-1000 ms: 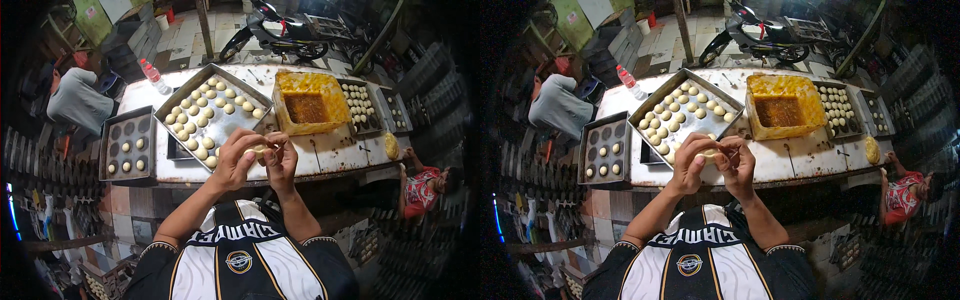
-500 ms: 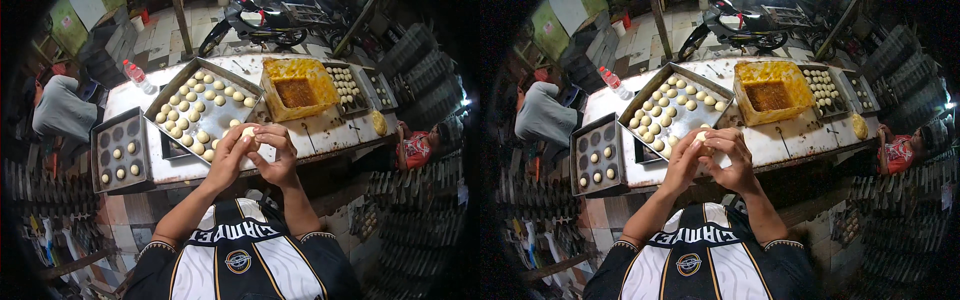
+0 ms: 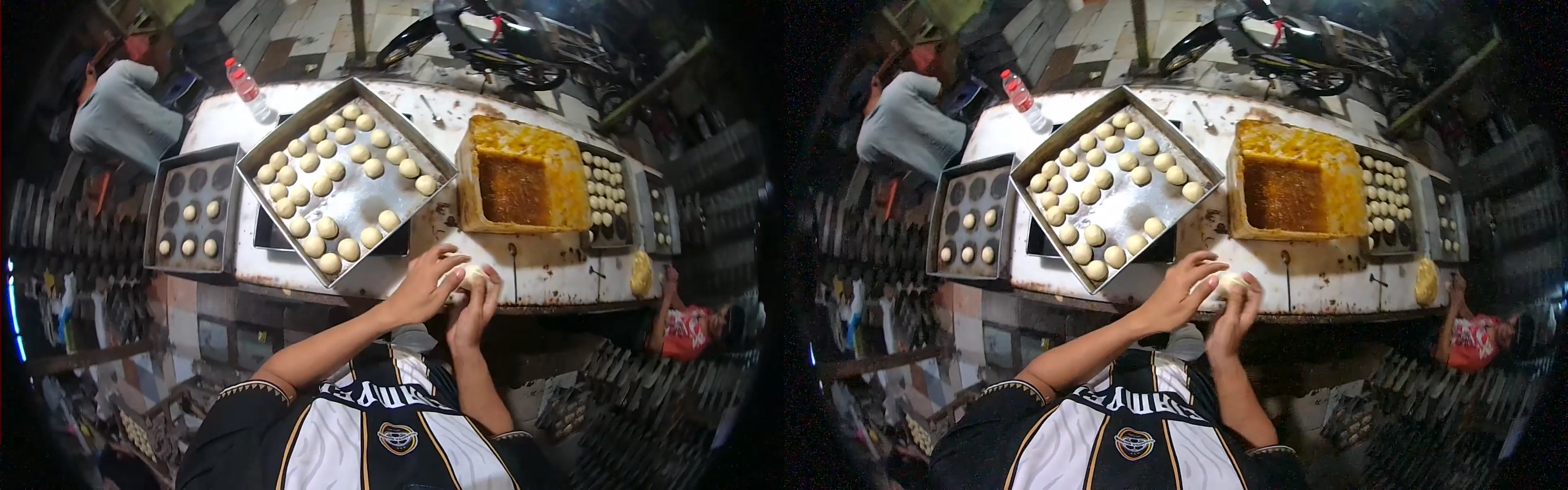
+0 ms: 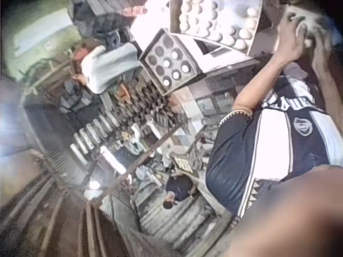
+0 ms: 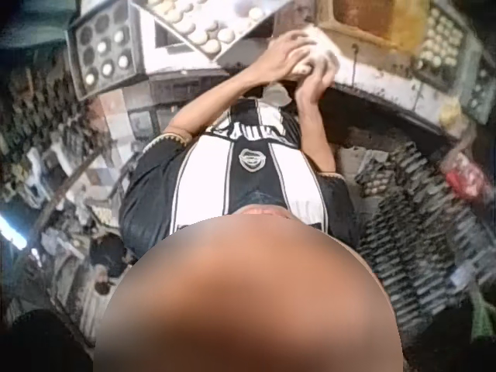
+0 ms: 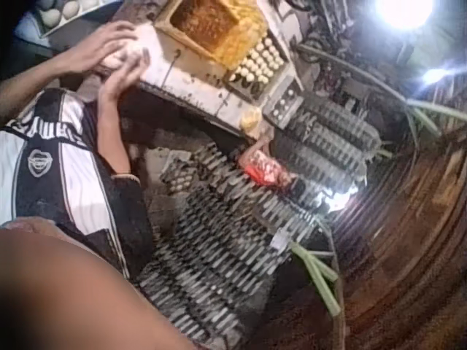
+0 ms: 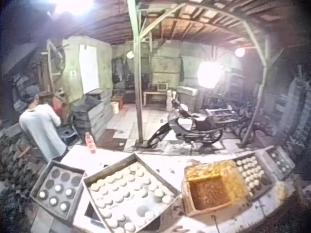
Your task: The person fills small pieces of dough with a dark filling using a spoon, pinches the dough closed by hand, and places the filled buns onto a metal tray.
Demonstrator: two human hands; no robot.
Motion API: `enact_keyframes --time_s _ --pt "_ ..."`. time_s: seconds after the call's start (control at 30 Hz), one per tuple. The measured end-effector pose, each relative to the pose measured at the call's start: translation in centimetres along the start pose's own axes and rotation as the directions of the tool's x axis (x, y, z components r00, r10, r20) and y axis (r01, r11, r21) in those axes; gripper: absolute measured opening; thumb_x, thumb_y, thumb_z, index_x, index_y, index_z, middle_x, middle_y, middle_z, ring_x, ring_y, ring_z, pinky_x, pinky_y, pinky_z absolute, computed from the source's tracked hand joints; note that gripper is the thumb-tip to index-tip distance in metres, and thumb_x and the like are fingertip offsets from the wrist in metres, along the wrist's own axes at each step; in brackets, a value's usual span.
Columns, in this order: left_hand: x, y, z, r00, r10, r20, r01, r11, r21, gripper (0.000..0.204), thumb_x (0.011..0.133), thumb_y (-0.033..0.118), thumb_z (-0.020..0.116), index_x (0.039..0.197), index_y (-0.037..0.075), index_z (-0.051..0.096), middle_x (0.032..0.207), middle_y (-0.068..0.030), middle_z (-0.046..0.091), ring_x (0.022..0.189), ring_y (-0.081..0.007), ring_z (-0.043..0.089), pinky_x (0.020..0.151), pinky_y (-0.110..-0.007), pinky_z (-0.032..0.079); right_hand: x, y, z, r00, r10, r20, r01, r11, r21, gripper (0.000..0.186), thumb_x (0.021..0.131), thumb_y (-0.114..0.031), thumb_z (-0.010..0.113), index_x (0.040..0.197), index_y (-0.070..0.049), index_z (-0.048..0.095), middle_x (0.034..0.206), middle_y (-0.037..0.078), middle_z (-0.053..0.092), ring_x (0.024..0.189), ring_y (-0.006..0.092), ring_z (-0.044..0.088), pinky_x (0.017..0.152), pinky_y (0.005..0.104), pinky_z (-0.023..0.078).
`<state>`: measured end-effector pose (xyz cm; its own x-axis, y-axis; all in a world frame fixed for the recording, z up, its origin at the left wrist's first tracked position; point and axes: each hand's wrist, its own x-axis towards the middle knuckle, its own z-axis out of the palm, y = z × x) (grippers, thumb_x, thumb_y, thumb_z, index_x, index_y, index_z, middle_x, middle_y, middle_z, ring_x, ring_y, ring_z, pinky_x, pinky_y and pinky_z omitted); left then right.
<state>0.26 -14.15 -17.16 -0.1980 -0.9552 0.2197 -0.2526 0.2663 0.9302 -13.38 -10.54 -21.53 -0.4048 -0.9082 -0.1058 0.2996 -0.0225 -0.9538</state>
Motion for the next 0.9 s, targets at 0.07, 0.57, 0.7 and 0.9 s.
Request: enact_keyframes --time_s 0.07,0.57,0.7,0.9 --pt "-0.9 -1.5 0.2 0.974 -0.224 -0.014 0.220 0.966 -0.139 0.035 0.106 0.028 0.057 0.123 0.000 0.068 0.118 -0.0166 0.070 0.116 -0.0325 0.064 0.104 -0.041 0.048 4.3 5.8 -6.5 0.932 -0.270 0.241 0.361 0.632 -0.686 0.031 0.101 -0.017 0.061 0.126 -0.002 0.055 0.119 0.013 0.059 0.113 0.0284 0.056 0.096 0.0426 0.045" --pt "4.9 -12.3 -9.9 0.591 -0.807 0.006 0.646 0.477 0.596 0.037 0.082 0.020 0.065 0.109 -0.003 0.073 0.121 -0.0280 0.067 0.110 -0.0429 0.068 0.094 -0.049 0.056 14.2 14.6 -13.1 0.853 -0.110 0.510 0.521 0.147 -0.841 0.024 0.100 -0.022 0.050 0.110 -0.001 0.058 0.119 0.022 0.058 0.115 0.0408 0.051 0.102 0.0549 0.037" --pt "3.1 -15.6 -9.4 0.749 -0.651 -0.120 0.563 0.531 0.634 0.041 0.075 0.022 0.070 0.107 -0.002 0.076 0.108 -0.0272 0.073 0.105 -0.0402 0.071 0.092 -0.047 0.057 11.0 13.2 -15.4 0.647 0.264 0.715 0.682 0.220 -0.698 0.026 0.098 -0.019 0.054 0.115 0.000 0.060 0.123 0.024 0.057 0.124 0.0441 0.049 0.111 0.0555 0.033" --pt "0.8 -13.4 -11.1 0.886 -0.457 -0.076 0.460 0.848 0.264 0.034 0.080 0.024 0.071 0.103 0.001 0.059 0.093 -0.0175 0.069 0.087 -0.0311 0.068 0.076 -0.041 0.053 12.4 13.6 -13.8 0.792 -0.207 0.574 0.600 0.095 -0.794 0.017 0.095 -0.012 0.055 0.102 0.002 0.060 0.110 0.025 0.058 0.110 0.0457 0.052 0.099 0.0532 0.041"
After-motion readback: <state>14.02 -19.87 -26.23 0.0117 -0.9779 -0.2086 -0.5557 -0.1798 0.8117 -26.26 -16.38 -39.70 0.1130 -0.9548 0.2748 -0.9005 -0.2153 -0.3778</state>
